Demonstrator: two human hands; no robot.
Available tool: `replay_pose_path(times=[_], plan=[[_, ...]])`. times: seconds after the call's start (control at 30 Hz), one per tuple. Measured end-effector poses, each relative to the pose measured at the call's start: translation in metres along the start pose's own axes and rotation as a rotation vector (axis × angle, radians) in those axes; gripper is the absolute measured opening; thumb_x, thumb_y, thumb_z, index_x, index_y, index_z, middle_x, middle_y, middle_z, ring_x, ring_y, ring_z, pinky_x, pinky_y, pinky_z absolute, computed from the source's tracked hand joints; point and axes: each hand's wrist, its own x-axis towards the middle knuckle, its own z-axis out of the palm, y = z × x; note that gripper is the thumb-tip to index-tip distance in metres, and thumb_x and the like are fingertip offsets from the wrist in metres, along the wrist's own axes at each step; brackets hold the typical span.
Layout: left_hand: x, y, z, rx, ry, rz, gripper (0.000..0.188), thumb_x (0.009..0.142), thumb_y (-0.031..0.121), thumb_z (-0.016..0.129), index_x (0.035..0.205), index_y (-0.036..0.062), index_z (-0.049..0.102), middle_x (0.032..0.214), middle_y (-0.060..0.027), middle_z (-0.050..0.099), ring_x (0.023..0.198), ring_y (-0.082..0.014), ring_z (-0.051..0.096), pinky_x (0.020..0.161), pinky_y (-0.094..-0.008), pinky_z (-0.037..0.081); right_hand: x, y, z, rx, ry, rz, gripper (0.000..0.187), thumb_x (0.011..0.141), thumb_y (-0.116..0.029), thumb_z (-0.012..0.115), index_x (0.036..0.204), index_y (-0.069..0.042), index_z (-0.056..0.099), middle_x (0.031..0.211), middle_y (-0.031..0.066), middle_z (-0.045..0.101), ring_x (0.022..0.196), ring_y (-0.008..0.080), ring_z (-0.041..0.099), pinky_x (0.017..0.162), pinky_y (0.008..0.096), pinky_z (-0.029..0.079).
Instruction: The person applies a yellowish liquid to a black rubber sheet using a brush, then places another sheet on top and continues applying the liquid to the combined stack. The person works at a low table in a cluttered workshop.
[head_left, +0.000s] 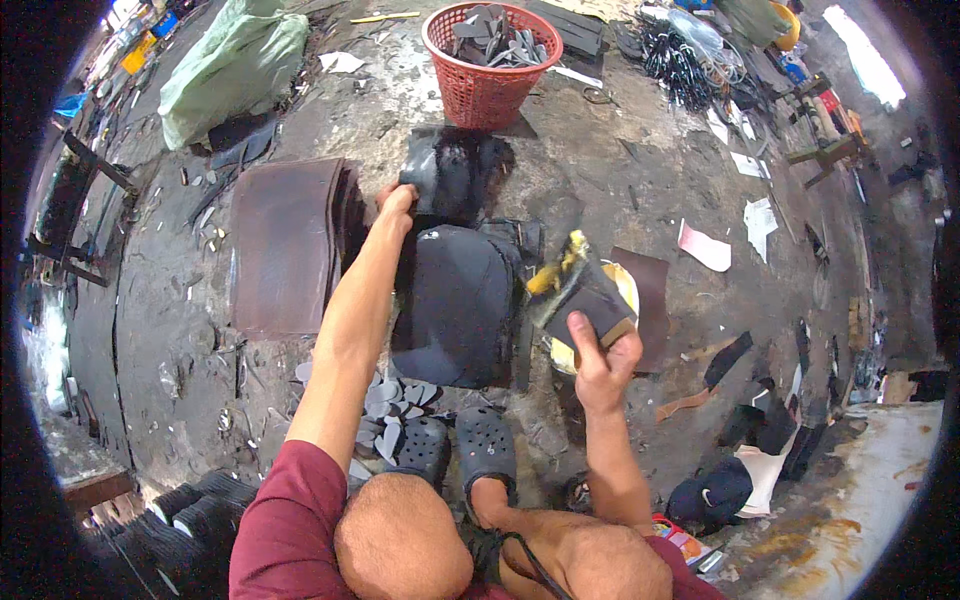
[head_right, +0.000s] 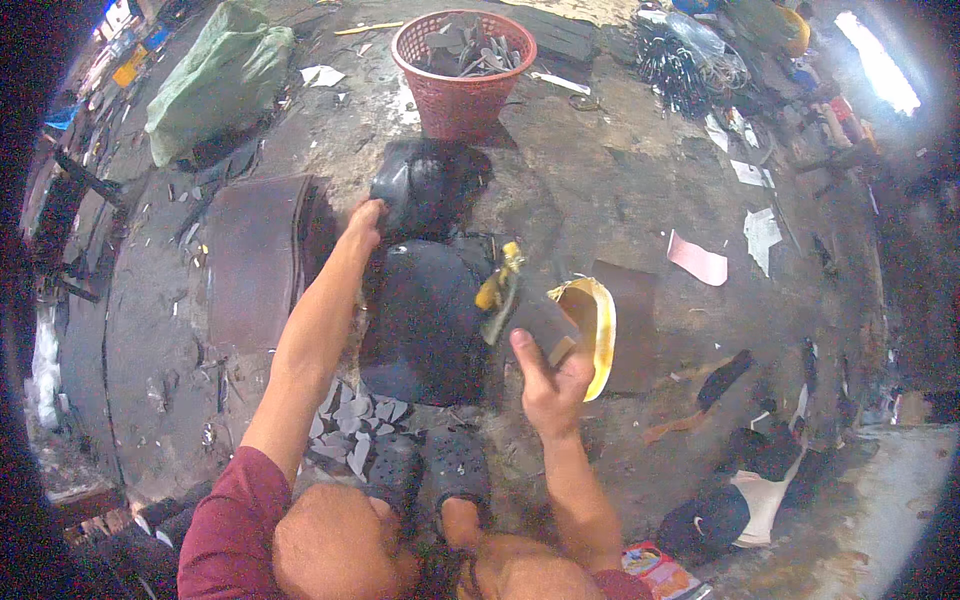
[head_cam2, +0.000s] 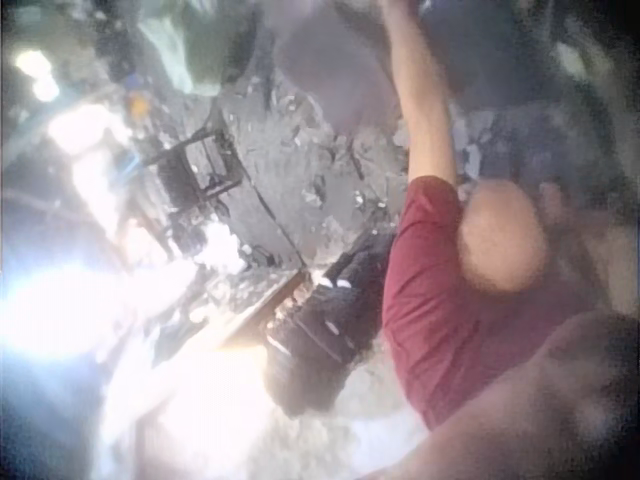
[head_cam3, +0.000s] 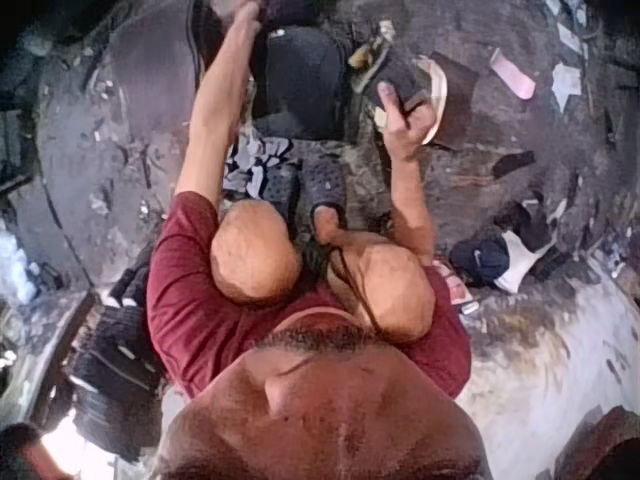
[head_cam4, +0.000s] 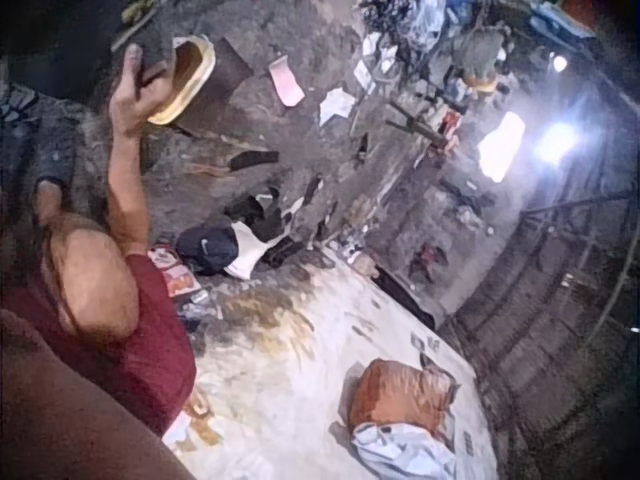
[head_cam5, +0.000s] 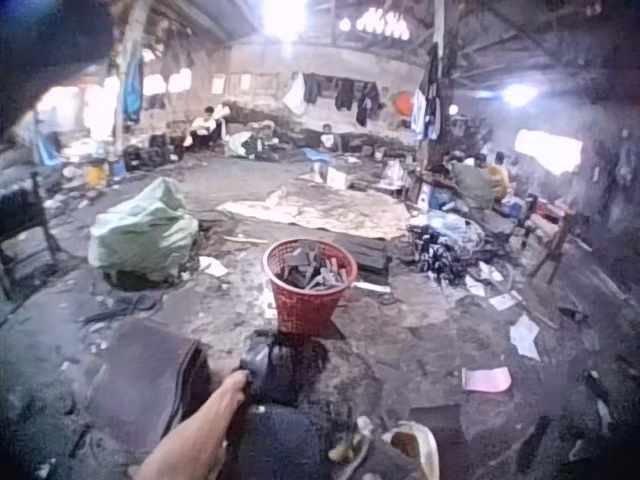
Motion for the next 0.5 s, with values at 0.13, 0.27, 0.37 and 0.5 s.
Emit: replay_pose_path(times=[0.13, 0.27, 0.37, 0.5], plan=[[-0.003, -0.026, 0.001, 0.314, 0.268, 0.078, 0.054, 0.069, -0.002, 0.064, 0.123, 0.0046, 0.066, 0.116, -0.0174, 0.07, 0.106, -0.0331, 0.067, 0.089, -0.0425, 0.053, -0.002, -0.005, 0.001, -0.087, -0.077, 0.026, 0.035, 0.092, -0.006, 0.072, 0.123, 0.006, 0.061, 0.111, 0.0073, 0.068, 0.101, 0.0149, 0.063, 0.091, 0.0293, 0.05], [-0.066, -0.016, 0.025, 0.923, 0.434, 0.483, 0.061, 0.073, 0.004, 0.069, 0.133, 0.0076, 0.059, 0.123, -0.0216, 0.067, 0.113, -0.0404, 0.064, 0.096, -0.0473, 0.053, 0.003, 0.002, 0.004, -0.089, -0.08, 0.006, 0.034, 0.093, -0.009, 0.072, 0.122, 0.006, 0.061, 0.109, 0.0072, 0.069, 0.099, 0.0149, 0.064, 0.089, 0.0297, 0.05], [-0.12, 0.002, 0.018, 1.239, 0.395, 0.859, 0.057, 0.079, 0.008, 0.072, 0.135, 0.0092, 0.056, 0.13, -0.0191, 0.057, 0.124, -0.0374, 0.052, 0.102, -0.0469, 0.046, 0.012, 0.001, 0.018, -0.128, -0.145, -0.047, 0.031, 0.094, -0.012, 0.071, 0.12, 0.004, 0.062, 0.107, 0.0072, 0.07, 0.097, 0.0147, 0.064, 0.087, 0.03, 0.051], [-0.214, -0.007, 0.013, 0.962, 0.157, 1.015, 0.046, 0.082, 0.006, 0.071, 0.126, 0.007, 0.063, 0.128, -0.0179, 0.062, 0.12, -0.0366, 0.058, 0.102, -0.0455, 0.046, 0.037, -0.002, 0.032, -0.352, -0.175, -0.057, 0.037, 0.093, -0.022, 0.072, 0.115, 0.006, 0.062, 0.101, 0.0155, 0.072, 0.091, 0.0217, 0.068, 0.082, 0.0338, 0.052]])
